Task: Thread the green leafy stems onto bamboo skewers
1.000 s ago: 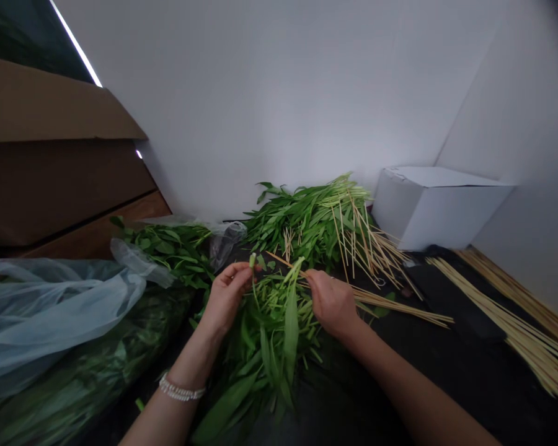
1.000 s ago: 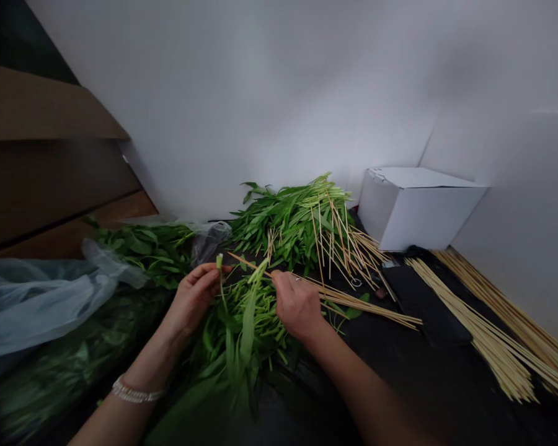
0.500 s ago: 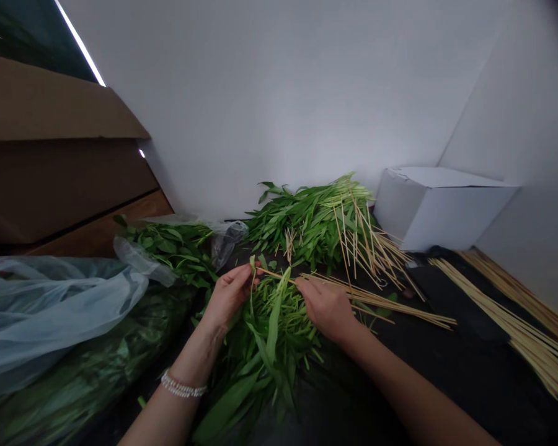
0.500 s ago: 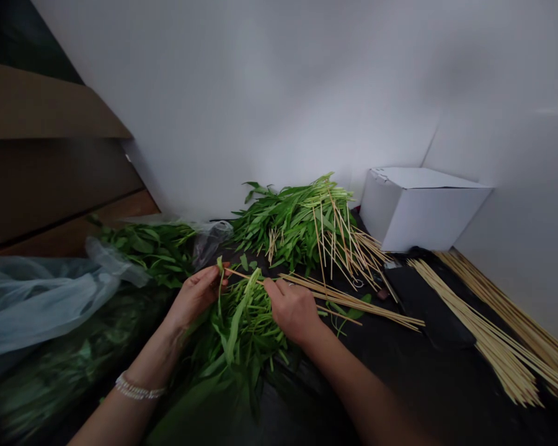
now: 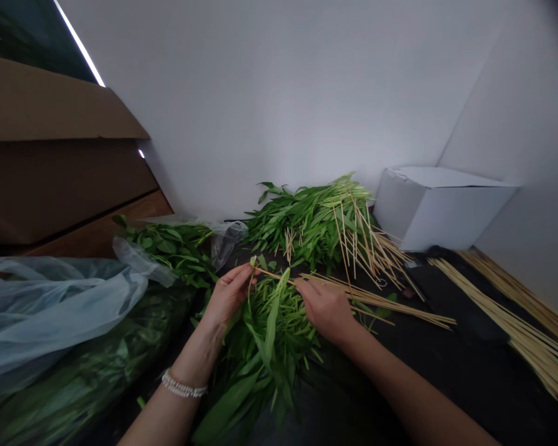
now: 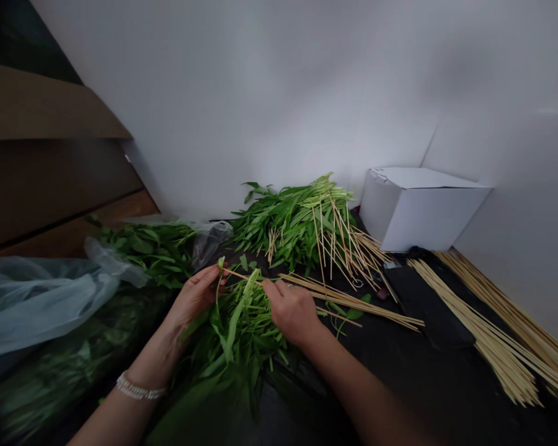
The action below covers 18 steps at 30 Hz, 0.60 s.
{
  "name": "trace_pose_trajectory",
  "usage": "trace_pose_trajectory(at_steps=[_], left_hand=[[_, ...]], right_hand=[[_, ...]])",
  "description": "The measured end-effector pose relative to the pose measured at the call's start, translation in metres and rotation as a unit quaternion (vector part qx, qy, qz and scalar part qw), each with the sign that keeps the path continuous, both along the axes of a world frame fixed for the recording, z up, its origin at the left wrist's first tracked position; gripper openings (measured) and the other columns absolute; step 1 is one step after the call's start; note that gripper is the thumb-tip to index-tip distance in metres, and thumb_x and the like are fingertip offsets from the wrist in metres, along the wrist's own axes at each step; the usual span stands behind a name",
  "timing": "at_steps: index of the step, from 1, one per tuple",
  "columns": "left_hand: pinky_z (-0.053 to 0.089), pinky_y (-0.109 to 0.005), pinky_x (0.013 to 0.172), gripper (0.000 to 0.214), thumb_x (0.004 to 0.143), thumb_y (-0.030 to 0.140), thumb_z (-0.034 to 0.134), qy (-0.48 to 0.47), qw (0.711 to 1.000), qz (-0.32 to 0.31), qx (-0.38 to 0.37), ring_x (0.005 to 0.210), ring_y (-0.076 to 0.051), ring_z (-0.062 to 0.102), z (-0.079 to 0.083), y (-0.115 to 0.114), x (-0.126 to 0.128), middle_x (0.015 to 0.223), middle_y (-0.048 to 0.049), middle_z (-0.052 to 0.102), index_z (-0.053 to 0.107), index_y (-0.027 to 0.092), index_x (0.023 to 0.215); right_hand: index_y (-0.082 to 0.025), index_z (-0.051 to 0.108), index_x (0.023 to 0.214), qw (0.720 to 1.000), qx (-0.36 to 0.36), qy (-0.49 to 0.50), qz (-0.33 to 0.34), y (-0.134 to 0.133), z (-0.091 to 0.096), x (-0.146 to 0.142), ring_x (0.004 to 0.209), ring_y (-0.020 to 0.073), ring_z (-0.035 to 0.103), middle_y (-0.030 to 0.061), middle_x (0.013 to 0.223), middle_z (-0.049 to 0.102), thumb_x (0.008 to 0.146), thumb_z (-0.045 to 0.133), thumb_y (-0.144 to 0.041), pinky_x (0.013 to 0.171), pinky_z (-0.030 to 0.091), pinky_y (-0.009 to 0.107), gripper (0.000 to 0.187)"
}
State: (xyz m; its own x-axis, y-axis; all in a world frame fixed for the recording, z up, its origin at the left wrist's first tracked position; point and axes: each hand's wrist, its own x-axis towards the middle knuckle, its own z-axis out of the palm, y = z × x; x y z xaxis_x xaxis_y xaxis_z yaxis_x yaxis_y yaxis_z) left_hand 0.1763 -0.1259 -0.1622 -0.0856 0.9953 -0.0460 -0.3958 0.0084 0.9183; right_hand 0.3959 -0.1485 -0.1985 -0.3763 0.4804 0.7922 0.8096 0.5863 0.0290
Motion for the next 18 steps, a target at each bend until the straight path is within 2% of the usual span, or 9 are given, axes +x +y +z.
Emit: trace_pose_trajectory(at_steps=[9, 18], left_hand=[[0.047, -0.015, 0.053, 0.039, 0.048, 0.027, 0.091, -0.028, 1.000, 0.014, -0.001, 0.056, -0.006, 0.059, 0.0006, 0.0015, -0.0003, 0.073, -0.0022, 0.074, 0.076, 0.014, 0.081], [0.047, -0.014, 0.053, 0.042, 0.038, 0.030, 0.093, -0.006, 0.999, 0.014, -0.028, 0.053, -0.005, 0.057, 0.0069, -0.0016, 0.0044, 0.067, -0.0010, 0.073, 0.076, 0.013, 0.072]], right_hand=[[-0.015, 0.063, 0.108, 1.000, -0.001, -0.006, -0.004, 0.0002, -0.0004, 0.0003, 0.058, 0.0124, 0.054, 0.0028, 0.076, 0.066, 0.093, 0.041, -0.013, 0.055, 0.033, 0.027, 0.027], [-0.015, 0.064, 0.106, 1.000, -0.007, -0.002, 0.006, 0.0000, -0.0026, -0.0007, 0.056, 0.0134, 0.054, 0.0008, 0.070, 0.062, 0.092, 0.040, -0.011, 0.054, 0.032, 0.029, 0.028]])
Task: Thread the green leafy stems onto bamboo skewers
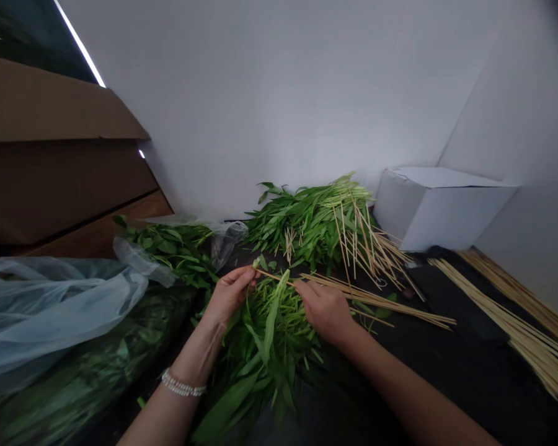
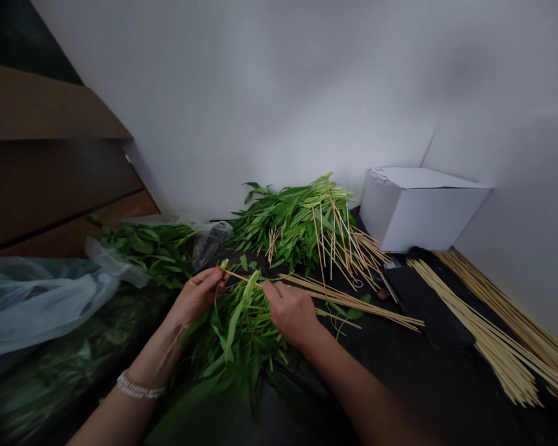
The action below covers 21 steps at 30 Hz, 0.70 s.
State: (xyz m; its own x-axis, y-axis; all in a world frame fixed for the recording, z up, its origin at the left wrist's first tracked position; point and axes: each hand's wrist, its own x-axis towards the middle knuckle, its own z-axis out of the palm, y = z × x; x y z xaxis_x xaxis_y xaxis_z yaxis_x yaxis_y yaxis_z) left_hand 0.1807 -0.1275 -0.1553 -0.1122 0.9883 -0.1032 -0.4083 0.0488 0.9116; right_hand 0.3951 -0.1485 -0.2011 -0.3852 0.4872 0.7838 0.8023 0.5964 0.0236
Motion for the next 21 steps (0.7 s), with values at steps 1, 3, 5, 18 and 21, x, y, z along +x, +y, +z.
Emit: trace_pose_trajectory(at_steps=[1, 3, 5, 18, 21], left_hand=[[0.047, -0.014, 0.053, 0.042, 0.038, 0.030, 0.093, 0.004, 1.000, -0.001, -0.002, 0.053, -0.005, 0.057, 0.0009, -0.0005, 0.0007, 0.067, -0.0007, 0.073, 0.076, 0.014, 0.072], [0.047, -0.014, 0.054, 0.042, 0.038, 0.031, 0.093, 0.012, 1.000, -0.008, -0.004, 0.053, -0.005, 0.057, 0.0021, -0.0015, 0.0018, 0.067, -0.0006, 0.073, 0.076, 0.014, 0.072], [0.047, -0.014, 0.054, 0.042, 0.039, 0.032, 0.093, 0.019, 1.000, -0.017, -0.009, 0.053, -0.005, 0.057, 0.0024, -0.0025, 0.0023, 0.066, -0.0007, 0.073, 0.075, 0.013, 0.071], [0.049, -0.016, 0.056, 0.036, 0.045, 0.032, 0.092, 0.046, 0.998, -0.039, -0.011, 0.054, -0.006, 0.059, -0.0033, -0.0030, 0.0013, 0.069, -0.0020, 0.074, 0.076, 0.014, 0.072], [0.048, -0.015, 0.055, 0.036, 0.046, 0.033, 0.091, 0.047, 0.998, -0.046, -0.010, 0.053, -0.006, 0.058, -0.0028, -0.0025, 0.0013, 0.068, -0.0012, 0.073, 0.076, 0.014, 0.072]], right_hand=[[-0.016, 0.064, 0.106, 1.000, -0.001, 0.003, 0.001, 0.0000, -0.0005, -0.0004, 0.056, 0.0134, 0.054, 0.0006, 0.070, 0.062, 0.092, 0.040, -0.011, 0.054, 0.032, 0.029, 0.028], [-0.016, 0.064, 0.106, 1.000, -0.002, 0.007, 0.004, -0.0001, -0.0015, -0.0011, 0.055, 0.0132, 0.054, 0.0005, 0.071, 0.062, 0.092, 0.040, -0.011, 0.054, 0.032, 0.029, 0.028], [-0.015, 0.064, 0.106, 1.000, -0.001, 0.009, 0.006, -0.0002, -0.0023, -0.0018, 0.055, 0.0128, 0.054, 0.0008, 0.071, 0.063, 0.092, 0.040, -0.011, 0.053, 0.032, 0.029, 0.028], [-0.014, 0.065, 0.105, 1.000, -0.021, 0.009, 0.011, -0.0017, -0.0057, -0.0041, 0.056, 0.0128, 0.055, 0.0014, 0.070, 0.062, 0.093, 0.039, -0.012, 0.053, 0.034, 0.028, 0.028], [-0.014, 0.065, 0.104, 0.999, -0.030, 0.014, 0.014, -0.0024, -0.0053, -0.0047, 0.057, 0.0129, 0.056, 0.0017, 0.070, 0.063, 0.093, 0.039, -0.012, 0.054, 0.035, 0.027, 0.028]])
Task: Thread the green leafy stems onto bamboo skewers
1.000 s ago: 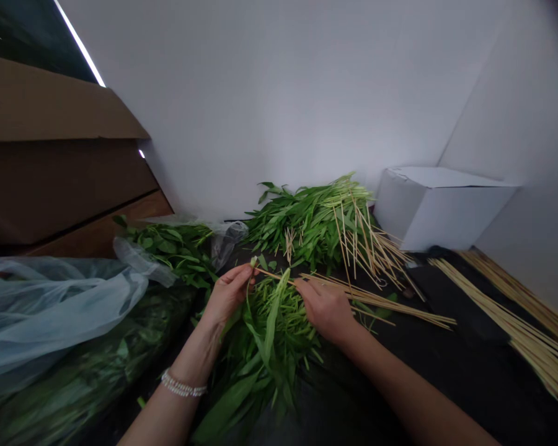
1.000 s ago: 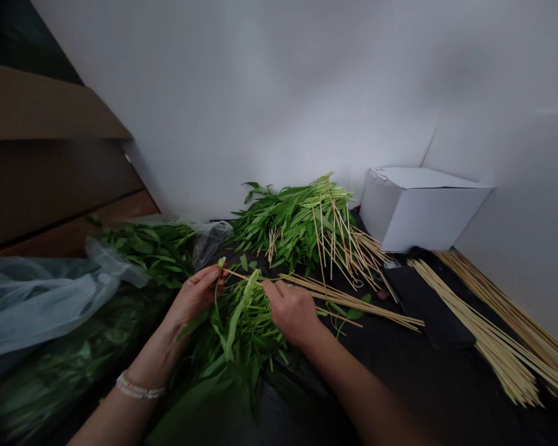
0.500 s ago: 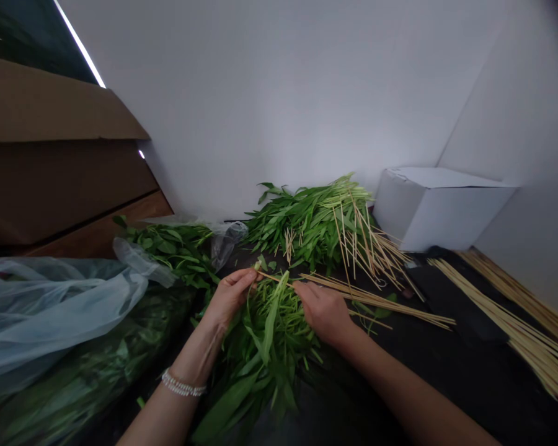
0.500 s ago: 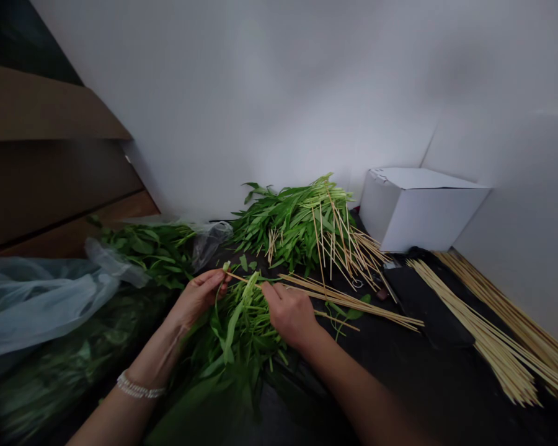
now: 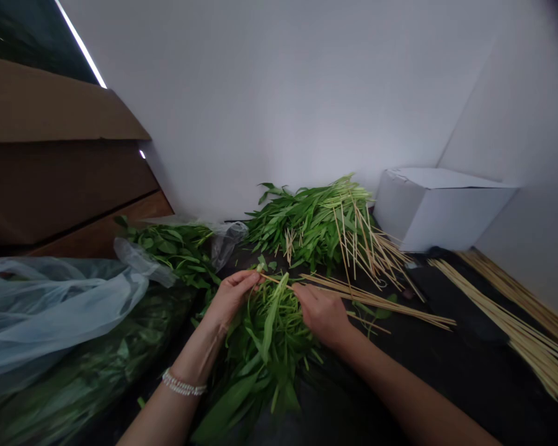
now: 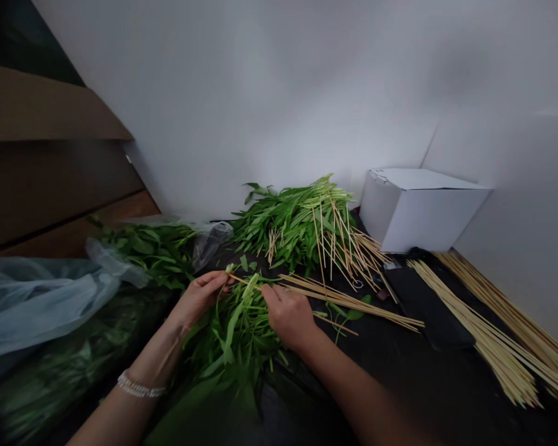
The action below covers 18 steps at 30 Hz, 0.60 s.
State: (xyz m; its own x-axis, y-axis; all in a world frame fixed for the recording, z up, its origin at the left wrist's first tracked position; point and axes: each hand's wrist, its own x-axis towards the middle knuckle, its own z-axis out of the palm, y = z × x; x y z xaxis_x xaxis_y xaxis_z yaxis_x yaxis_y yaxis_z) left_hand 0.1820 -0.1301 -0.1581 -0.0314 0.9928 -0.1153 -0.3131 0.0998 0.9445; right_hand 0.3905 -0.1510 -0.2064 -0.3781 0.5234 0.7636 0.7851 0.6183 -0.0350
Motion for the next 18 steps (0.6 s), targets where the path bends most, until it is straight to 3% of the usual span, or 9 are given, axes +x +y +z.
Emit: trace_pose_trajectory(at_steps=[6, 13, 18], left_hand=[[0.047, -0.016, 0.057, 0.034, 0.048, 0.035, 0.090, 0.023, 1.000, -0.002, 0.003, 0.054, -0.006, 0.058, -0.002, 0.001, -0.002, 0.069, -0.0014, 0.073, 0.076, 0.015, 0.072], [0.048, -0.022, 0.064, 0.029, 0.058, 0.036, 0.085, 0.117, 0.990, -0.077, 0.028, 0.062, -0.012, 0.061, -0.007, -0.011, 0.010, 0.071, -0.0029, 0.072, 0.076, 0.015, 0.077], [0.047, -0.024, 0.059, 0.042, 0.067, 0.054, 0.075, 0.116, 0.989, -0.084, 0.040, 0.059, -0.014, 0.062, -0.007, -0.010, 0.013, 0.069, -0.0044, 0.072, 0.076, 0.015, 0.082]], right_hand=[[-0.014, 0.064, 0.105, 1.000, -0.015, 0.007, 0.004, 0.000, -0.002, -0.001, 0.058, 0.0132, 0.057, 0.0020, 0.070, 0.063, 0.093, 0.040, -0.012, 0.055, 0.037, 0.027, 0.027], [-0.015, 0.062, 0.107, 1.000, -0.017, 0.007, 0.020, -0.001, -0.004, -0.007, 0.061, 0.0128, 0.058, 0.0022, 0.074, 0.065, 0.093, 0.041, -0.013, 0.056, 0.036, 0.026, 0.025], [-0.015, 0.062, 0.105, 1.000, -0.009, 0.000, 0.010, -0.001, 0.002, -0.003, 0.060, 0.0133, 0.057, 0.0025, 0.073, 0.065, 0.091, 0.039, -0.011, 0.057, 0.037, 0.027, 0.027]])
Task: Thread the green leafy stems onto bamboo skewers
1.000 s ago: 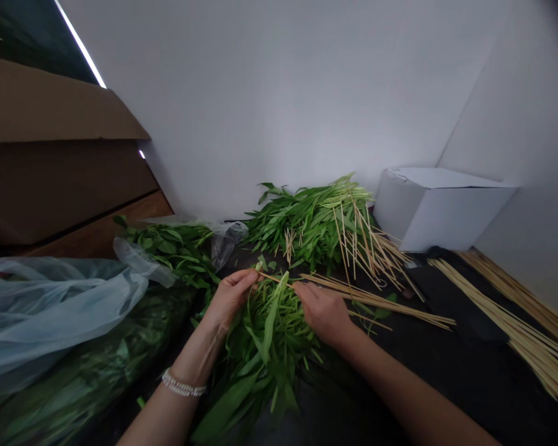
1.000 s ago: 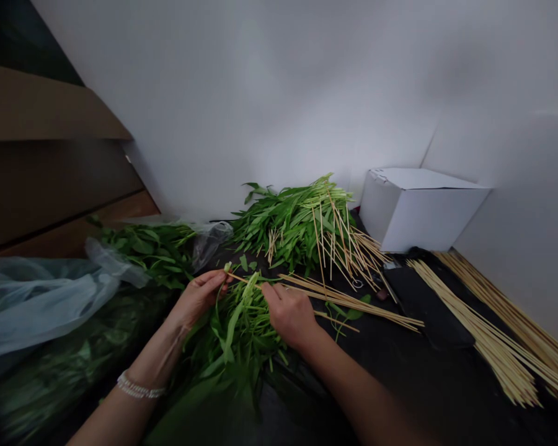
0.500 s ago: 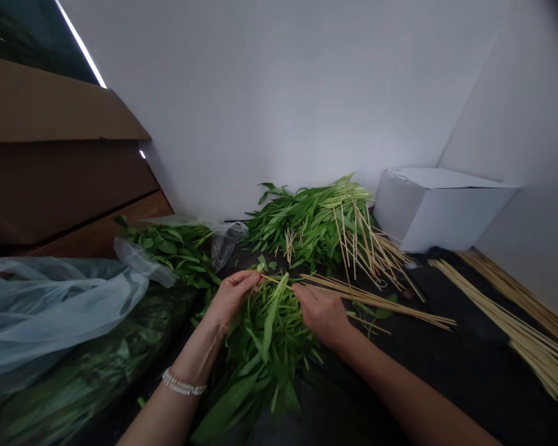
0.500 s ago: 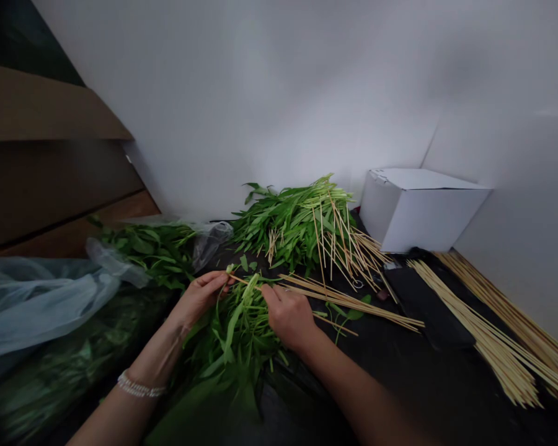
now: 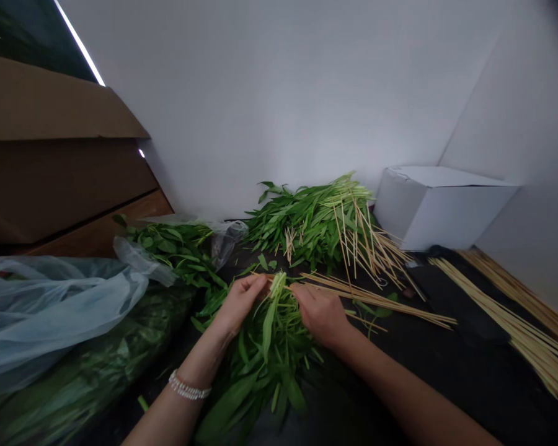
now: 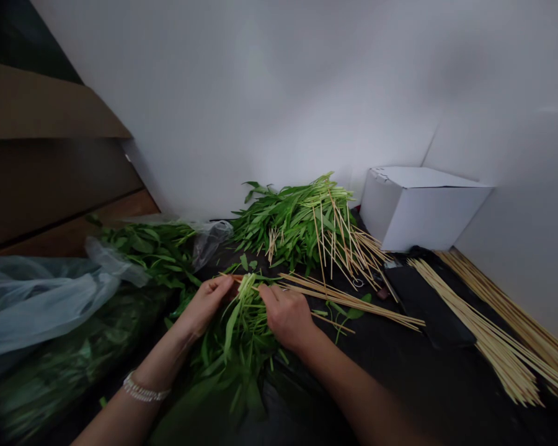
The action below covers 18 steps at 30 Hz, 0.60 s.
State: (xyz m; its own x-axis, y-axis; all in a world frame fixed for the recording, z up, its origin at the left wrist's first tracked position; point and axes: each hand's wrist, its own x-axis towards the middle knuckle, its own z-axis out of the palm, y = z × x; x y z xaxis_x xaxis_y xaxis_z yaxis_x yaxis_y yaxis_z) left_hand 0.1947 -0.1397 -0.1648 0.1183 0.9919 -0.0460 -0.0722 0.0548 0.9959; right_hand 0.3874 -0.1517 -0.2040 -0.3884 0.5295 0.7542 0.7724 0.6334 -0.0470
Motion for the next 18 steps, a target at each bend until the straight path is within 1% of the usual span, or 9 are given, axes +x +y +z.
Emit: trace_pose_trajectory(at_steps=[3, 5, 7, 9, 10, 12, 15, 18], left_hand=[[0.047, -0.024, 0.061, 0.056, 0.073, 0.065, 0.063, 0.007, 1.000, -0.012, 0.012, 0.064, -0.016, 0.064, 0.002, 0.003, -0.002, 0.076, -0.0097, 0.074, 0.076, 0.013, 0.088], [0.047, -0.025, 0.064, 0.058, 0.076, 0.065, 0.059, 0.025, 0.999, -0.021, 0.026, 0.066, -0.017, 0.064, 0.002, 0.003, -0.002, 0.080, -0.0125, 0.074, 0.076, 0.012, 0.089], [0.048, -0.026, 0.067, 0.049, 0.076, 0.059, 0.063, 0.063, 0.996, -0.038, 0.050, 0.068, -0.017, 0.064, -0.001, 0.003, -0.001, 0.080, -0.0118, 0.075, 0.076, 0.013, 0.087], [0.048, -0.028, 0.072, 0.034, 0.075, 0.047, 0.069, 0.127, 0.986, -0.066, 0.087, 0.073, -0.019, 0.065, -0.005, 0.001, 0.001, 0.081, -0.0092, 0.075, 0.076, 0.015, 0.085], [0.048, -0.028, 0.075, 0.027, 0.076, 0.042, 0.070, 0.166, 0.976, -0.082, 0.111, 0.076, -0.020, 0.065, -0.007, 0.000, 0.002, 0.082, -0.0078, 0.075, 0.076, 0.017, 0.084], [0.047, -0.029, 0.077, 0.019, 0.079, 0.035, 0.067, 0.245, 0.948, -0.114, 0.166, 0.079, -0.020, 0.065, -0.010, -0.003, 0.004, 0.084, -0.0061, 0.075, 0.076, 0.019, 0.083], [0.044, -0.028, 0.076, 0.019, 0.084, 0.033, 0.061, 0.356, 0.890, -0.152, 0.240, 0.080, -0.019, 0.062, -0.010, -0.007, 0.007, 0.083, -0.0046, 0.072, 0.076, 0.021, 0.083], [0.042, -0.029, 0.078, 0.016, 0.080, 0.032, 0.064, 0.447, 0.839, -0.149, 0.273, 0.085, -0.021, 0.058, -0.007, -0.013, 0.010, 0.085, -0.0044, 0.069, 0.074, 0.021, 0.086]], right_hand=[[-0.015, 0.063, 0.098, 0.999, 0.027, 0.019, -0.043, 0.003, 0.007, 0.008, 0.059, 0.0137, 0.056, 0.0027, 0.070, 0.063, 0.091, 0.035, -0.009, 0.057, 0.036, 0.027, 0.029], [-0.015, 0.062, 0.096, 0.995, 0.050, 0.038, -0.076, 0.006, 0.012, 0.015, 0.057, 0.0138, 0.055, 0.0029, 0.069, 0.064, 0.091, 0.034, -0.010, 0.058, 0.035, 0.027, 0.029], [-0.015, 0.062, 0.096, 0.992, 0.069, 0.057, -0.093, 0.008, 0.018, 0.021, 0.056, 0.0132, 0.054, 0.0020, 0.069, 0.064, 0.092, 0.036, -0.014, 0.057, 0.034, 0.026, 0.026], [-0.016, 0.062, 0.093, 0.989, 0.089, 0.068, -0.100, 0.009, 0.022, 0.024, 0.053, 0.0119, 0.053, 0.0006, 0.066, 0.063, 0.094, 0.036, -0.017, 0.055, 0.033, 0.025, 0.026], [-0.017, 0.062, 0.092, 0.988, 0.094, 0.069, -0.098, 0.009, 0.024, 0.026, 0.052, 0.0116, 0.052, 0.0002, 0.066, 0.063, 0.094, 0.036, -0.017, 0.054, 0.032, 0.025, 0.026], [-0.016, 0.062, 0.092, 0.990, 0.087, 0.069, -0.088, 0.008, 0.025, 0.027, 0.052, 0.0117, 0.053, 0.0007, 0.067, 0.063, 0.094, 0.037, -0.018, 0.054, 0.032, 0.025, 0.026], [-0.014, 0.061, 0.098, 0.991, 0.064, 0.083, -0.079, 0.008, 0.023, 0.026, 0.058, 0.0131, 0.057, 0.0023, 0.072, 0.065, 0.094, 0.037, -0.019, 0.057, 0.035, 0.025, 0.024], [-0.015, 0.060, 0.099, 0.991, 0.064, 0.083, -0.086, 0.009, 0.019, 0.024, 0.060, 0.0135, 0.057, 0.0026, 0.073, 0.065, 0.095, 0.035, -0.015, 0.060, 0.036, 0.026, 0.025]])
